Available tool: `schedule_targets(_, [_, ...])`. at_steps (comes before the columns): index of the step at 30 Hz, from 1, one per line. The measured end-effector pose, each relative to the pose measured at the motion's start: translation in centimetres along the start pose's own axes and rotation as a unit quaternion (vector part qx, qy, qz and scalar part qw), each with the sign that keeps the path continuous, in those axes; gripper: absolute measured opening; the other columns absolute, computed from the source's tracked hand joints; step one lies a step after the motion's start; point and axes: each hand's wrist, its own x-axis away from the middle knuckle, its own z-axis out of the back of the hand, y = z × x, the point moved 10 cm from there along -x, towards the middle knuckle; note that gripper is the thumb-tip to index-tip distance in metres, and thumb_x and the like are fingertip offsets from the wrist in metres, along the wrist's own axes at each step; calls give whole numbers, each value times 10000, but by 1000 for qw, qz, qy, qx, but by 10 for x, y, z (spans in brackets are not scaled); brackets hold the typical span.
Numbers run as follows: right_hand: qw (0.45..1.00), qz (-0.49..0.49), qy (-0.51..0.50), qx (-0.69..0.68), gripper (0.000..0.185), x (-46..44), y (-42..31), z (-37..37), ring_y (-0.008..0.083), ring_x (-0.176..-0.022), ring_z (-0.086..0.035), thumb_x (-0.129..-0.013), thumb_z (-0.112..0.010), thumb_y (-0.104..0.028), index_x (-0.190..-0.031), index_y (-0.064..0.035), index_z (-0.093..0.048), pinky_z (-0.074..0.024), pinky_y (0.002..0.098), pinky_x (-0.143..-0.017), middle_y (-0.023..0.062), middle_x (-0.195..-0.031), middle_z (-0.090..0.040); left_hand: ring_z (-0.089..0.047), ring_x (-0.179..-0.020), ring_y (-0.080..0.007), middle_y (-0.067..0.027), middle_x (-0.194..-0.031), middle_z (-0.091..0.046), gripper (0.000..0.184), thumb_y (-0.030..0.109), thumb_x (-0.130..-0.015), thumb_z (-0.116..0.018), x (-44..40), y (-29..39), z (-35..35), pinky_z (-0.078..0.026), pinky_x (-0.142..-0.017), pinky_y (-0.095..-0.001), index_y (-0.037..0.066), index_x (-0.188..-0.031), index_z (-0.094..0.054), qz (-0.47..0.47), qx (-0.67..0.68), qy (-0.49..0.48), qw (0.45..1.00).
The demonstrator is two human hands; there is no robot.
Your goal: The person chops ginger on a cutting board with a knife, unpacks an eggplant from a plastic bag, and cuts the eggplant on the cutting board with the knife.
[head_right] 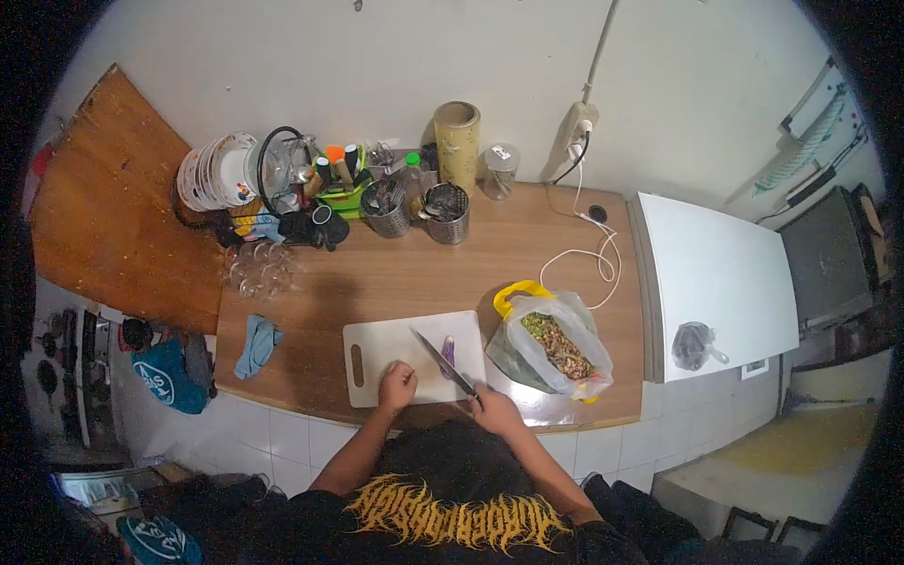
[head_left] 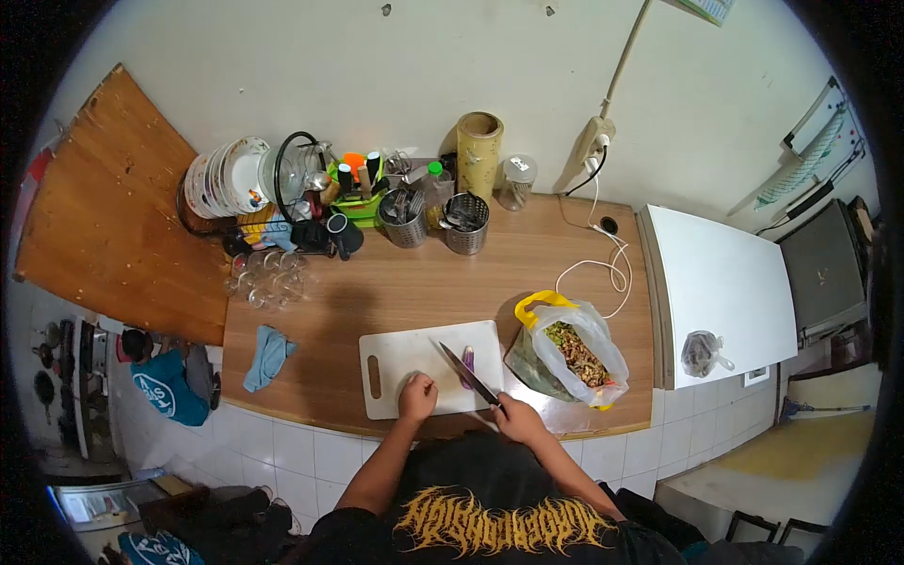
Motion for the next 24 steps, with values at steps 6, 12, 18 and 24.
schedule_targets(6, [997, -63, -37, 21, 271, 4, 36, -37, 494, -836, -638, -978, -576, -313, -1050, -52, -566, -494, 565, -734, 288, -870, -658, -673, -765, -189, -106, -875, -683, 126, 86, -880, -721, -7, 30, -1, -539, -698, -324, 15, -928, -629, 18, 171, -1, 985])
schedule_targets(12, [998, -64, -25, 9, 316, 16, 33, 4, 478, -850, -656, -978, -568, -338, -1123, -57, -580, -511, 549, -757, 278, -914, -676, -666, -755, -134, -66, -854, -690, 149, 93, -892, -746, -30, 145, -31, -539, -700, -299, -2, -937, -640, 40, 320, -72, 944])
schedule_targets(18, [993, -57, -97, 36, 328, 30, 33, 43, 466, -905, -664, -985, -545, -325, -1182, -63, -562, -515, 568, -796, 264, -952, -689, -677, -831, -123, -79, -957, -722, 253, 103, -904, -738, -46, 286, -61, -535, -750, -275, -27, -1106, -657, -108, 278, -92, 950])
schedule_targets(24, [997, -22, -75, 24, 328, 47, 56, 92, 470, -832, -659, -980, -566, -344, -1135, -55, -567, -510, 555, -753, 260, -846, -679, -671, -782, -164, -130, -1032, -696, 258, 92, -906, -716, -41, 327, -92, -541, -711, -292, -33, -1127, -671, -140, 206, -84, 965])
